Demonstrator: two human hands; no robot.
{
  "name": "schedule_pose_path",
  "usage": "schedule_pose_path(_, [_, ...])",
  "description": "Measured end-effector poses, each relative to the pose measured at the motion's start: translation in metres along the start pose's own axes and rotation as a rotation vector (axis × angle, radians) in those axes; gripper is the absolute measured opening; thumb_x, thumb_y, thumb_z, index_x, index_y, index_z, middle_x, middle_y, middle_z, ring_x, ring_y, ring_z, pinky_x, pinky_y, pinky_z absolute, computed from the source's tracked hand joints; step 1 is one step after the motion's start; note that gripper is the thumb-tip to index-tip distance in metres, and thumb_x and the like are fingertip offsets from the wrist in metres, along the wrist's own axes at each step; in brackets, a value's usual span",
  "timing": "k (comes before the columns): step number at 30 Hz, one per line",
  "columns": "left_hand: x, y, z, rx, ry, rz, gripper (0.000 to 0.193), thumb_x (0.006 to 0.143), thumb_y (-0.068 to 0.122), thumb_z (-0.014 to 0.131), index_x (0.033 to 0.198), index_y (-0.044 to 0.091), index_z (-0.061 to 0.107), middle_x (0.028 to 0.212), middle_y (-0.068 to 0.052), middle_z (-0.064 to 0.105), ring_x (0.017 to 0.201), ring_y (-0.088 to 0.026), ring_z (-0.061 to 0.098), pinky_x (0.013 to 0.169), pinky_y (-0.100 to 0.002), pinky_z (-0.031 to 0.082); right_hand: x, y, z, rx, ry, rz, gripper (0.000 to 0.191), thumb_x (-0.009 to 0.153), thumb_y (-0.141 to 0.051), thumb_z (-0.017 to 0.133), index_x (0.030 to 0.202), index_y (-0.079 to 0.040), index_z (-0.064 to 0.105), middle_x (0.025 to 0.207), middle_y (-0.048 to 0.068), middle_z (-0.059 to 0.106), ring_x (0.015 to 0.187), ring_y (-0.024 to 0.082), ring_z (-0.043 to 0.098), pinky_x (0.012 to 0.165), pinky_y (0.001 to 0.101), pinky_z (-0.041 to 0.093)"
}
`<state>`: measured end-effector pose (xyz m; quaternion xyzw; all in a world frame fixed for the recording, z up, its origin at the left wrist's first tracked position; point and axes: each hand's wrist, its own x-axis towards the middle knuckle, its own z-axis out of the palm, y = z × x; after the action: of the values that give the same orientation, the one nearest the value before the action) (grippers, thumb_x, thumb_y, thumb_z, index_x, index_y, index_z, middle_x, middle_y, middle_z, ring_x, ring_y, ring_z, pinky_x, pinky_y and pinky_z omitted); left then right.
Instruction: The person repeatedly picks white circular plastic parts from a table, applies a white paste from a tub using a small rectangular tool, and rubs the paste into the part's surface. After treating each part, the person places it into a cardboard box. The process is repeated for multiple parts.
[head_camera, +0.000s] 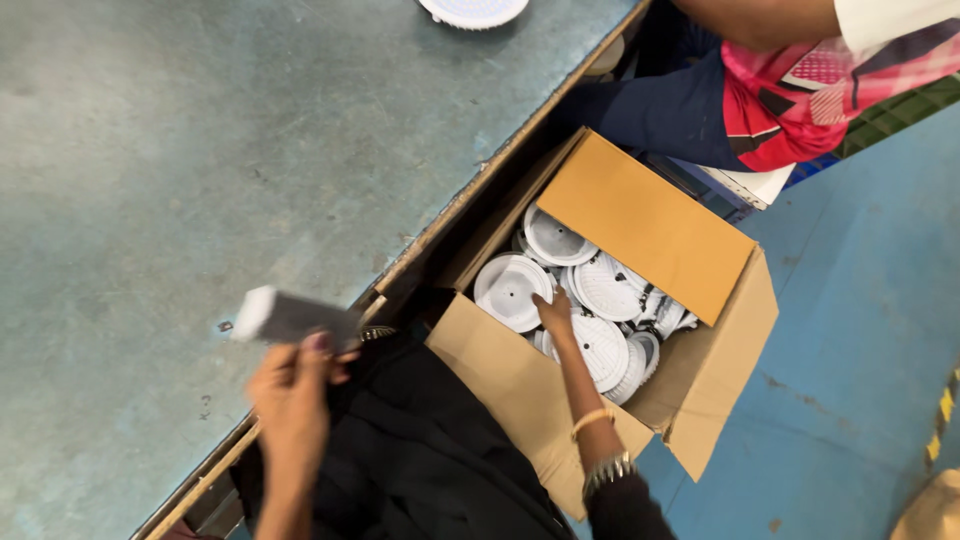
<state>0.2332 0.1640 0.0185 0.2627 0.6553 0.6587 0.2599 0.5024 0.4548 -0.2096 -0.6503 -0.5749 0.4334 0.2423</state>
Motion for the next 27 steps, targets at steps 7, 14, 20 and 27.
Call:
schedule_pose_path(7, [-0.026,0.017,-0.1,-0.146,0.324,0.148,0.018,0.114,0.01,0.059,0.117,-0.008,0.062,0.102,-0.02,0.069,0.092,-0.026,0.072,0.07,-0.033,0.053,0.033,0.021,0.018,-0.398,-0.021,-0.112,0.094,0.069,-0.02,0.082,0.143,0.016,0.037,0.123,0.038,0.06,0.119,0.048,0.059,0.101,0.0447,0.049])
schedule_pose_path(14, [-0.047,0.013,-0.142,-0.212,0.428,0.089,0.019,0.116,0.007,0.058,0.112,-0.011,0.061,0.101,-0.025,0.068,0.088,-0.028,0.069,0.067,-0.034,0.051,0.027,-0.001,-0.008,-0.073,-0.142,0.151,0.029,0.075,-0.015,0.072,0.083,0.011,0.064,0.067,0.022,0.067,0.054,0.029,0.067,0.055,0.0409,0.054])
schedule_pose_path(20, [-0.039,0.004,-0.153,-0.452,0.418,0.222,0.019,0.121,0.01,0.056,0.119,-0.009,0.055,0.112,-0.023,0.066,0.101,-0.028,0.068,0.082,-0.039,0.055,0.005,-0.015,-0.092,-0.279,-0.009,-0.058,0.042,0.084,-0.024,0.071,0.074,0.016,0.063,0.062,0.023,0.066,0.049,0.029,0.071,0.05,0.0433,0.056])
schedule_pose_path(27, [-0.031,0.013,-0.132,-0.717,0.299,0.151,0.033,0.112,0.017,0.048,0.137,-0.004,0.051,0.131,-0.018,0.063,0.129,-0.032,0.06,0.109,-0.043,0.05,-0.108,-0.093,-0.178,0.236,-0.136,-0.128,0.028,0.089,-0.007,0.063,0.112,0.007,0.07,0.076,0.012,0.07,0.05,0.014,0.056,0.044,0.0288,0.045])
